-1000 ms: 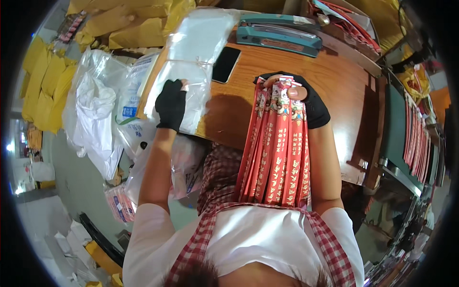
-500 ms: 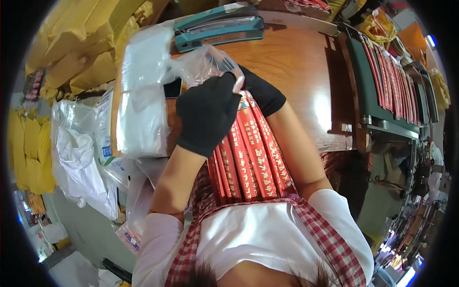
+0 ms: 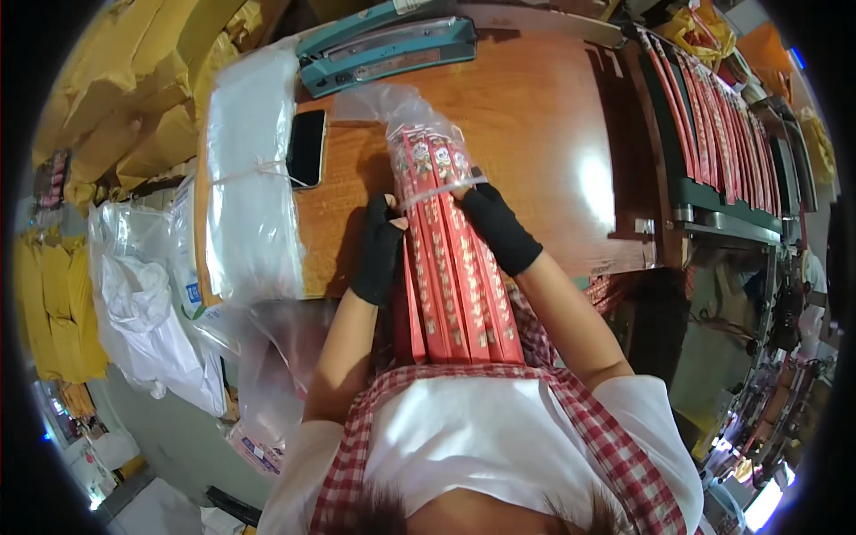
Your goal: Bundling red incense sticks, placing them into plastic bags, and sealing the bags with a tape dispenser.
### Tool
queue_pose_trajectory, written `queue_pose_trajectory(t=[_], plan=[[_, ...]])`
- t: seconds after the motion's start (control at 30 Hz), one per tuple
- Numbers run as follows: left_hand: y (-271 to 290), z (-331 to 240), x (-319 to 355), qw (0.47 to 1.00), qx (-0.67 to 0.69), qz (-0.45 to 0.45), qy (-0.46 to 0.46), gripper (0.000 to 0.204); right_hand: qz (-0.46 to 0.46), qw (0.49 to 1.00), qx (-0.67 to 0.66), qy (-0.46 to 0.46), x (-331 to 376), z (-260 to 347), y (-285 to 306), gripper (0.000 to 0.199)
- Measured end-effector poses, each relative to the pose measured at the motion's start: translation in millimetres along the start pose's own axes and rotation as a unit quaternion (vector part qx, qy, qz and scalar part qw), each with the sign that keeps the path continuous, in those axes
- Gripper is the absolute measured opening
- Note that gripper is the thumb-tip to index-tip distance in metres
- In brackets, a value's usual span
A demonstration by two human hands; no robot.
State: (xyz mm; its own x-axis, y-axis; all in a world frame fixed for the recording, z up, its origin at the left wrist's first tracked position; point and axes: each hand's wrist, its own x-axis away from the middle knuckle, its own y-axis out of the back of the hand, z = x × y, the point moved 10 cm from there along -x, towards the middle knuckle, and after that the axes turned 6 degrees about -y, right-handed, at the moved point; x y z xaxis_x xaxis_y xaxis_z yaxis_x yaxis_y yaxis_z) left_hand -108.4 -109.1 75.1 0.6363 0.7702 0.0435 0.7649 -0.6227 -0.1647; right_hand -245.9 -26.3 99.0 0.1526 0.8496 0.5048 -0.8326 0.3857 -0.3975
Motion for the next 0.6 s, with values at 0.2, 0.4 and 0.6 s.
queue_pose_trajectory(t=[0.2,0.4,0.6], plan=[[-16.3,-21.5,7.8,0.979,0.196,0.026,0.038,0.033,0.036,0.995,-0.055,0.077,25.0,26.3,-20.6,0.055],[-46.1,-71.3,34.1,0.942,0.333,0.029,0.037,0.051,0.353,0.869,-0.347,0.009,42.1,44.7,-79.0,0.085],[-7.1,-23.9,82.9,0.946,0.294,-0.117,0.069,0.04,-0.061,0.957,0.021,0.284,84.2,21.7,-28.4,0.063]])
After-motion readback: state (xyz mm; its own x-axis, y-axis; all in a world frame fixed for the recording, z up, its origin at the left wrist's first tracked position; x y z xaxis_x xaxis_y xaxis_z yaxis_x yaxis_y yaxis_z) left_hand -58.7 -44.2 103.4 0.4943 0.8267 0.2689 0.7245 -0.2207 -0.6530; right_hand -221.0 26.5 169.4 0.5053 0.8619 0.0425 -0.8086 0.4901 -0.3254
